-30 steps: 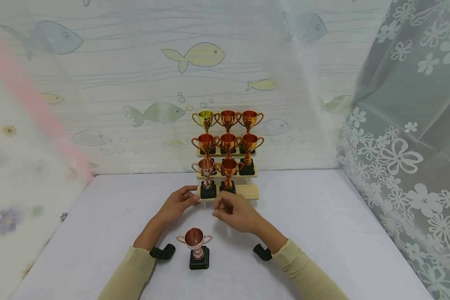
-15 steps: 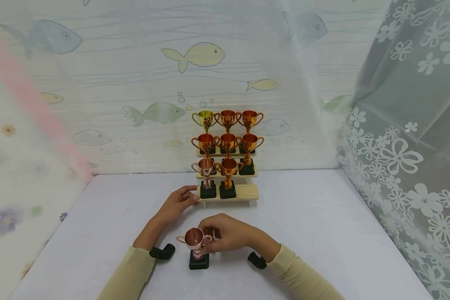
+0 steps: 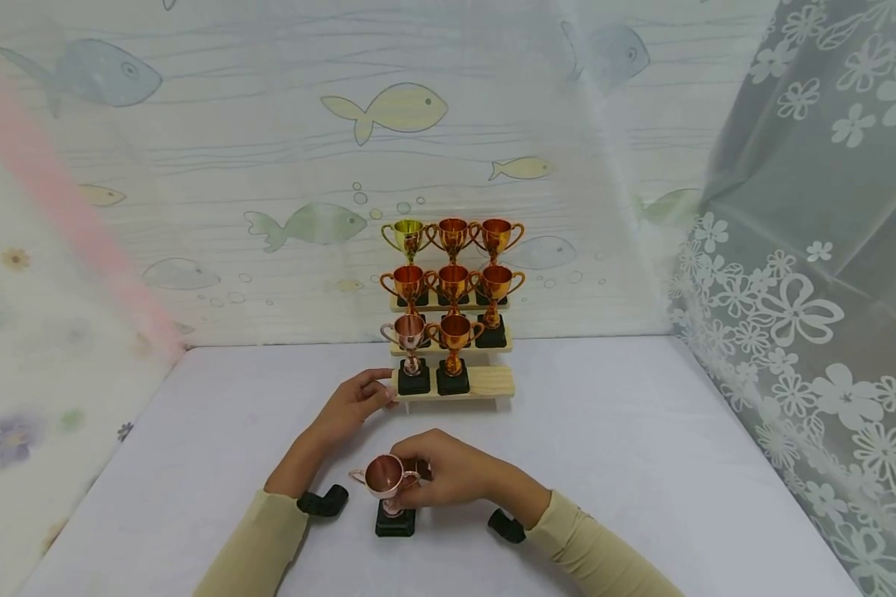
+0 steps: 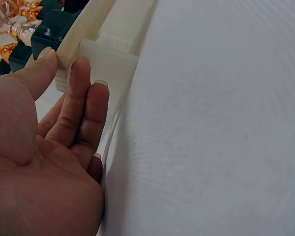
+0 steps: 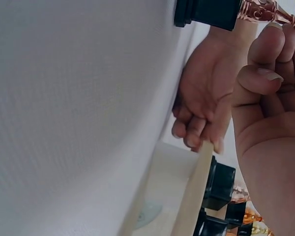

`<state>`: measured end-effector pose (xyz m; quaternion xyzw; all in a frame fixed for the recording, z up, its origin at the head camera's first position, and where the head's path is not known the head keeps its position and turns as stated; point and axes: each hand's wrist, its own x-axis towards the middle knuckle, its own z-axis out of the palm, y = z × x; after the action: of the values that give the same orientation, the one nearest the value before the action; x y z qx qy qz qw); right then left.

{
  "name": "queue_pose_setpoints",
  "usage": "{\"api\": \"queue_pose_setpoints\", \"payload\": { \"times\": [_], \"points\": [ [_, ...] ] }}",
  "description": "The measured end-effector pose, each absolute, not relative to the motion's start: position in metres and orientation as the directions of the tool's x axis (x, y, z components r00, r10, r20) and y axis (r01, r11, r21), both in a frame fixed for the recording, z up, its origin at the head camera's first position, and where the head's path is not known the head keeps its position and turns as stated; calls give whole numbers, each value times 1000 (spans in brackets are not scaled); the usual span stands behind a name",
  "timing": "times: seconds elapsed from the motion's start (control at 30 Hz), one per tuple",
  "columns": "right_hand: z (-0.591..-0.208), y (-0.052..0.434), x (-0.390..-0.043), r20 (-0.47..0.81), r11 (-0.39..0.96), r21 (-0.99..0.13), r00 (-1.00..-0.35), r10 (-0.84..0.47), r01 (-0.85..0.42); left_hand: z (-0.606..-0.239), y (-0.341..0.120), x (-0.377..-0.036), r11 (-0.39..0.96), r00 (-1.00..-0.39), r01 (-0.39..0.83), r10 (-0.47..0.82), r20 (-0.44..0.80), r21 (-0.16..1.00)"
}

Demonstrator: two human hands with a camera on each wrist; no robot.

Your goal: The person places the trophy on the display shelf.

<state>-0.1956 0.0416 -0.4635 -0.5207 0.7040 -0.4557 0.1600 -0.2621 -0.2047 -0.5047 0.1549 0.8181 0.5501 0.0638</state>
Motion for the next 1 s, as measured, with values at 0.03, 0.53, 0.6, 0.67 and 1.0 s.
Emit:
{"api": "queue_pose_setpoints", "payload": {
  "times": [0.03,0.53,0.6,0.67,1.0],
  "points": [
    [-464,42,-196,253,40,-808,-407,-878,-588,-505,-205,-263,346,-944,184,323,68,920],
    [-455,51,-201,256,38,-782,-378,-890,-622,-505,-205,-263,336,-942,186,327,71,923],
    [-452,55,-202,239,43,-792,-375,-896,-608,-507,-205,-263,331,-942,187,327,73,925],
    [-450,58,-204,213,56,-807,-378,-901,-588,-508,-205,-263,330,-942,183,328,69,926],
    [-432,84,-217,181,121,-829,-466,-866,-546,-504,-203,-262,354,-951,163,306,51,921]
  ]
}}
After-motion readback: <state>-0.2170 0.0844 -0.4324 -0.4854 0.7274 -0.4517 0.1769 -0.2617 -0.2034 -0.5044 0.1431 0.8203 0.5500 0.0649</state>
